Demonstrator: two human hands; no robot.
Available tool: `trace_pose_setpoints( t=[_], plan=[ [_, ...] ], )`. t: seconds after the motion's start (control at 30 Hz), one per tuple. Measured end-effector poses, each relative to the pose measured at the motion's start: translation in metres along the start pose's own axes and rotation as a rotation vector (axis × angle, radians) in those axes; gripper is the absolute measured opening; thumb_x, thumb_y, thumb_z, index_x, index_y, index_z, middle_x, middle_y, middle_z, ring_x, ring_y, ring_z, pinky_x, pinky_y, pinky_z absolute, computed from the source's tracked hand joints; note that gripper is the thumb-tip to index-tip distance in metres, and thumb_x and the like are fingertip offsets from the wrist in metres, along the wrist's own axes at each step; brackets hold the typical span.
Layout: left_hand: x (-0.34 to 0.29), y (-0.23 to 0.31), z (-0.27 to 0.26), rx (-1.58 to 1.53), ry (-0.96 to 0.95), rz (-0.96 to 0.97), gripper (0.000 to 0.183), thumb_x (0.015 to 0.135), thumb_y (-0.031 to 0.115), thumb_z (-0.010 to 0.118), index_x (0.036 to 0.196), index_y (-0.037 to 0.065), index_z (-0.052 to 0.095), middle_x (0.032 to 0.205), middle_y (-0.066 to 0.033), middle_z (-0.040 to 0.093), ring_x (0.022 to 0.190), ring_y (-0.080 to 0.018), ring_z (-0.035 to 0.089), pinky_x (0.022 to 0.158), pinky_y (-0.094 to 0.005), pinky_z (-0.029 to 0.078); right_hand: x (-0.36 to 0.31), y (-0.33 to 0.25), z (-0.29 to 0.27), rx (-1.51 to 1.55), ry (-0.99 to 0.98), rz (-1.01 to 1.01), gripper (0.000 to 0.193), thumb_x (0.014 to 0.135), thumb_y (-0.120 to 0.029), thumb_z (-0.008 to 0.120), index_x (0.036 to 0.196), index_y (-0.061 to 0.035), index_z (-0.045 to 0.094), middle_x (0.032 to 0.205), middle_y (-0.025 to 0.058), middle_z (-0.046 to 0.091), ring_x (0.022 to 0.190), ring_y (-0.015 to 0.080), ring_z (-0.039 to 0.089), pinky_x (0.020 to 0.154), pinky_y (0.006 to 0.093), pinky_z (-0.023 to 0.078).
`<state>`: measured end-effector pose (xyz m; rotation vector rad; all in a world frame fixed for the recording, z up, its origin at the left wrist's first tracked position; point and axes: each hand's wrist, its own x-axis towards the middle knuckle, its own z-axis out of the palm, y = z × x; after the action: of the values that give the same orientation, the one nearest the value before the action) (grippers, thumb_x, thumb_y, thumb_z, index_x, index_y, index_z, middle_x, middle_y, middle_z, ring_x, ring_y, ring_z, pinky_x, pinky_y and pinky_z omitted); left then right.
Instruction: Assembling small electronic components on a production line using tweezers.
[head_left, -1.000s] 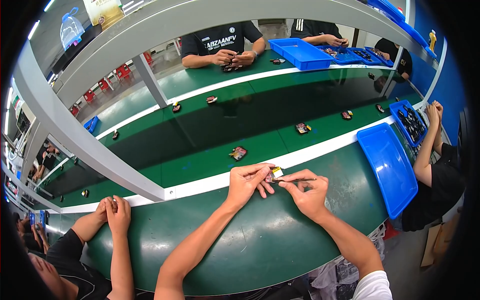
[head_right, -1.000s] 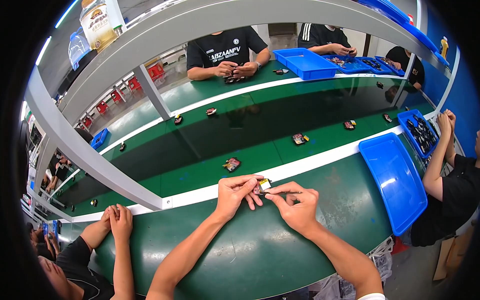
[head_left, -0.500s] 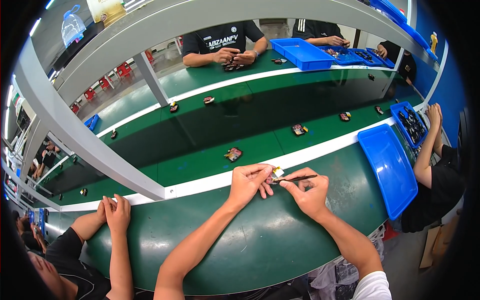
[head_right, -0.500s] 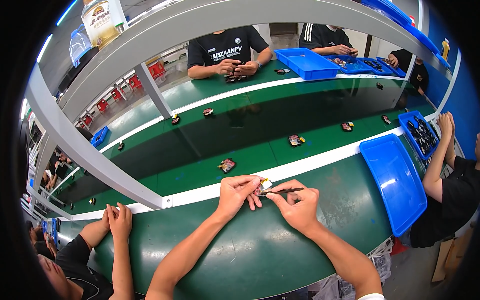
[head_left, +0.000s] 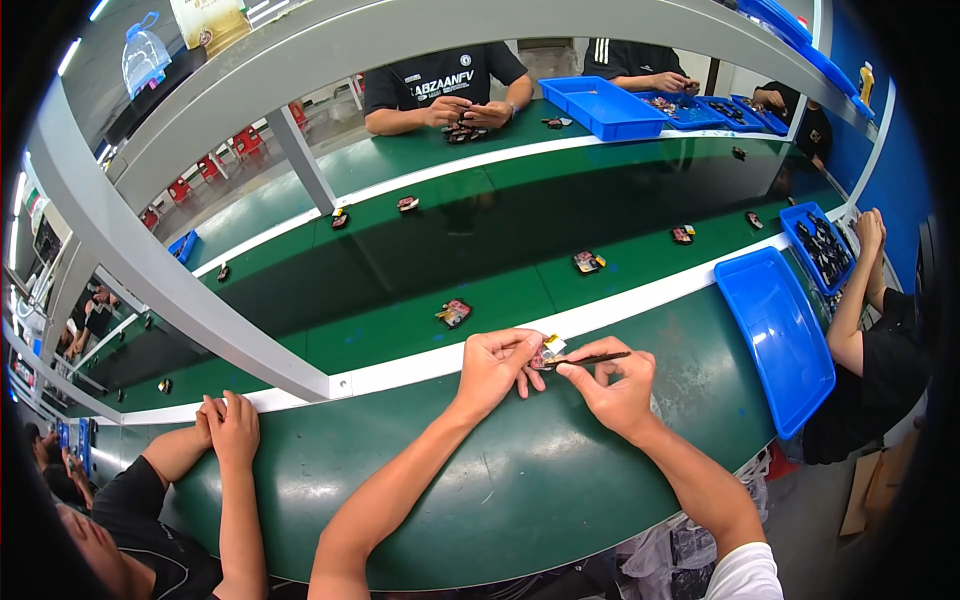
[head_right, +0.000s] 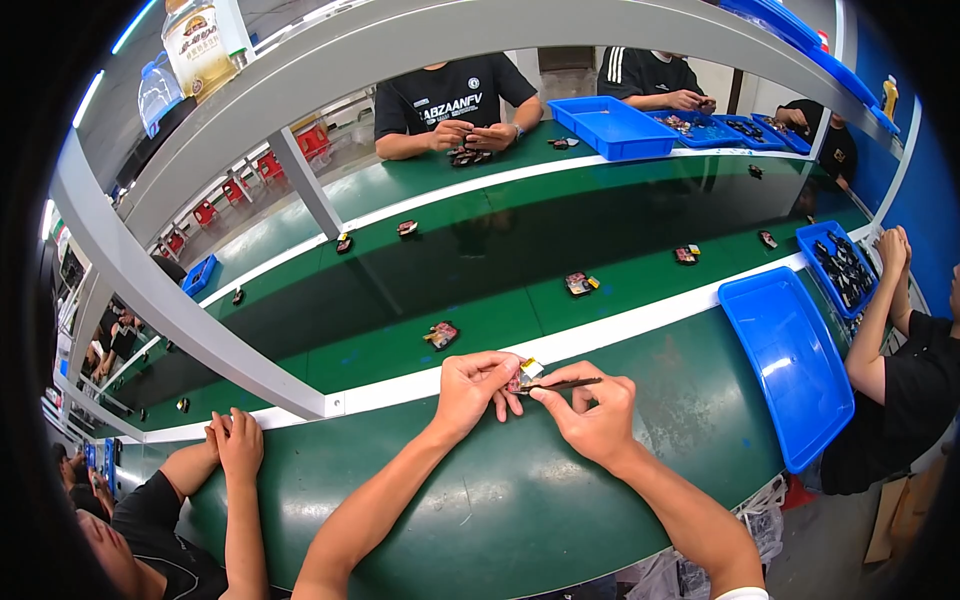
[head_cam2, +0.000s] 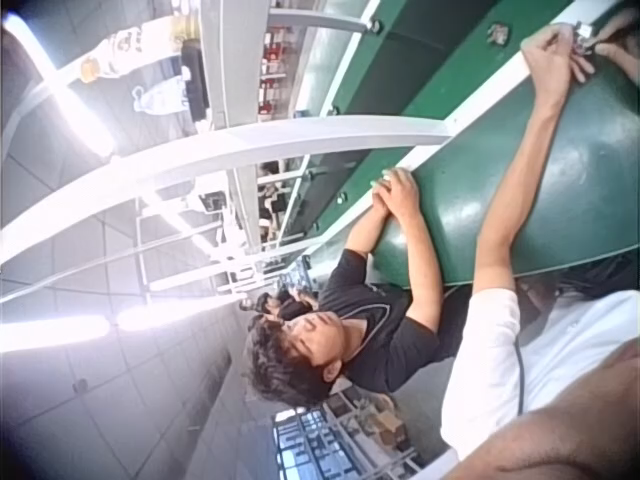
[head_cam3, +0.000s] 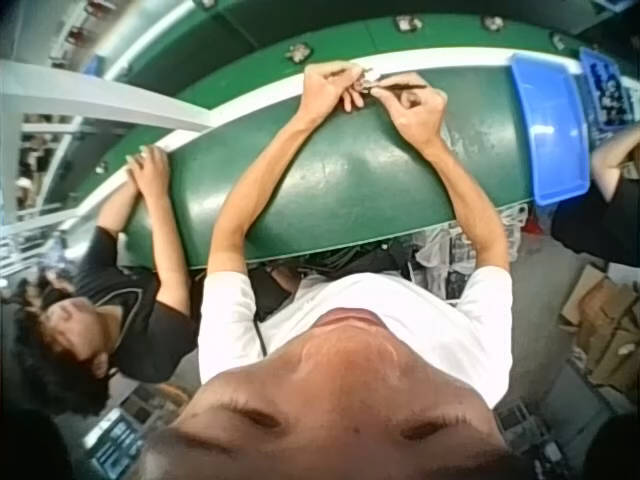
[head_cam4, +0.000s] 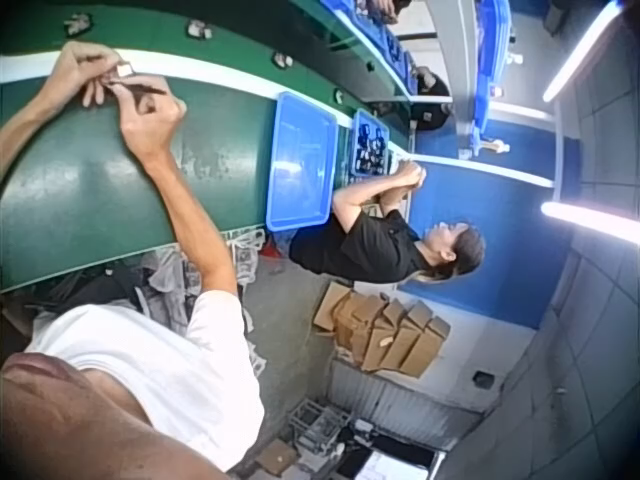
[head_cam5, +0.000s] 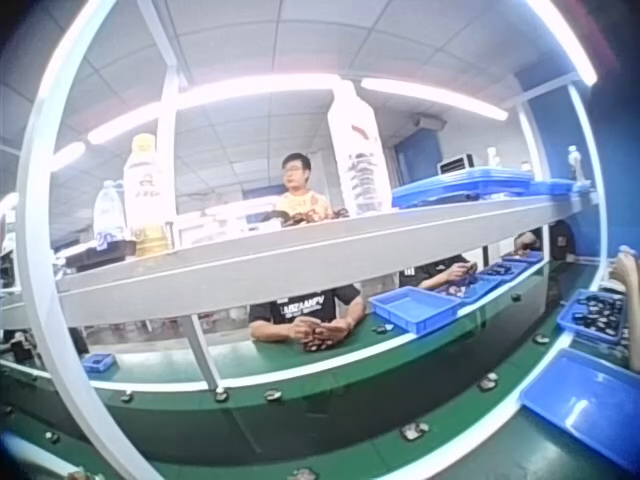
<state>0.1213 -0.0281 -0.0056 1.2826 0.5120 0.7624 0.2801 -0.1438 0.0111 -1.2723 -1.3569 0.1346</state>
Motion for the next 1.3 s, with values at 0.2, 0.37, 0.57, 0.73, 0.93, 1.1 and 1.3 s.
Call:
trace_pose_setpoints(
  t=[0.2, 0.37, 0.57, 0.73, 0.93, 1.1, 1.3],
  plan=[
    [-0.0005, 0.0018, 0.0013, 0.004, 0.016, 0.019, 0.025, 0.101, 0.012, 0.063, 0.108, -0.010, 0.071, 0.080, -0.0152, 0.071, 0.057, -0.0198, 0.070, 0.041, -0.0241, 0.050, 0.0030, 0.0001, -0.0031, 0.072, -0.024, 0.071, 0.014, 0.077, -0.002, 0.084, 0.086, -0.0002, 0.074, 0.081, 0.0040, 0.076, 0.040, 0.0027, 0.043, 0.043, 0.0215, 0.033],
    [0.0001, 0.0001, 0.0011, 0.008, 0.023, 0.023, 0.025, 0.101, 0.013, 0.063, 0.108, -0.010, 0.071, 0.079, -0.0148, 0.071, 0.056, -0.0195, 0.070, 0.041, -0.0242, 0.050, 0.0042, -0.0021, -0.0037, -0.005, -0.046, -0.015, 0.014, 0.077, -0.003, 0.084, 0.086, -0.0008, 0.073, 0.081, 0.0042, 0.076, 0.040, 0.0034, 0.042, 0.043, 0.0224, 0.034],
    [0.0002, -0.0023, 0.0000, 0.001, 0.020, 0.029, 0.025, 0.101, 0.013, 0.064, 0.107, -0.010, 0.071, 0.080, -0.0146, 0.071, 0.056, -0.0205, 0.070, 0.041, -0.0246, 0.051, 0.0048, -0.0006, -0.0045, -0.034, -0.047, -0.074, 0.013, 0.076, -0.003, 0.084, 0.084, -0.0024, 0.073, 0.077, 0.0039, 0.075, 0.039, 0.0049, 0.041, 0.043, 0.0239, 0.033],
    [0.0006, 0.0019, 0.0020, 0.016, 0.020, 0.009, 0.025, 0.101, 0.013, 0.063, 0.108, -0.010, 0.071, 0.083, -0.0154, 0.072, 0.056, -0.0188, 0.070, 0.041, -0.0241, 0.050, 0.0040, 0.0005, -0.0048, -0.046, -0.036, -0.100, 0.013, 0.075, -0.003, 0.084, 0.082, -0.0042, 0.074, 0.067, 0.0025, 0.070, 0.039, 0.0059, 0.039, 0.042, 0.0248, 0.031],
    [0.0026, 0.0028, -0.0013, -0.002, -0.026, -0.033, 0.027, 0.100, 0.014, 0.064, 0.112, -0.009, 0.070, 0.086, -0.0147, 0.073, 0.060, -0.0181, 0.071, 0.042, -0.0232, 0.050, 0.0031, -0.0011, -0.0033, -0.060, -0.017, -0.099, 0.013, 0.074, -0.001, 0.083, 0.082, -0.0057, 0.074, 0.061, 0.0007, 0.066, 0.039, 0.0065, 0.038, 0.042, 0.0249, 0.031],
    [0.0000, 0.0037, 0.0044, 0.064, -0.080, 0.032, 0.028, 0.096, 0.006, 0.068, 0.119, -0.009, 0.067, 0.087, -0.0127, 0.073, 0.065, -0.0145, 0.070, 0.045, -0.0223, 0.051, 0.0020, 0.0011, -0.0039, -0.088, -0.016, -0.130, 0.013, 0.074, 0.001, 0.083, 0.081, -0.0034, 0.074, 0.077, 0.0045, 0.076, 0.040, 0.0057, 0.043, 0.042, 0.0233, 0.034],
    [0.0000, 0.0005, 0.0039, 0.076, -0.030, -0.001, 0.027, 0.096, 0.002, 0.066, 0.120, -0.009, 0.067, 0.089, -0.0132, 0.073, 0.065, -0.0152, 0.071, 0.048, -0.0231, 0.053, 0.0015, 0.0042, -0.0007, -0.117, 0.003, -0.272, 0.014, 0.073, 0.002, 0.082, 0.080, -0.0053, 0.073, 0.083, 0.0056, 0.078, 0.040, 0.0072, 0.044, 0.043, 0.0239, 0.034]
  ],
)
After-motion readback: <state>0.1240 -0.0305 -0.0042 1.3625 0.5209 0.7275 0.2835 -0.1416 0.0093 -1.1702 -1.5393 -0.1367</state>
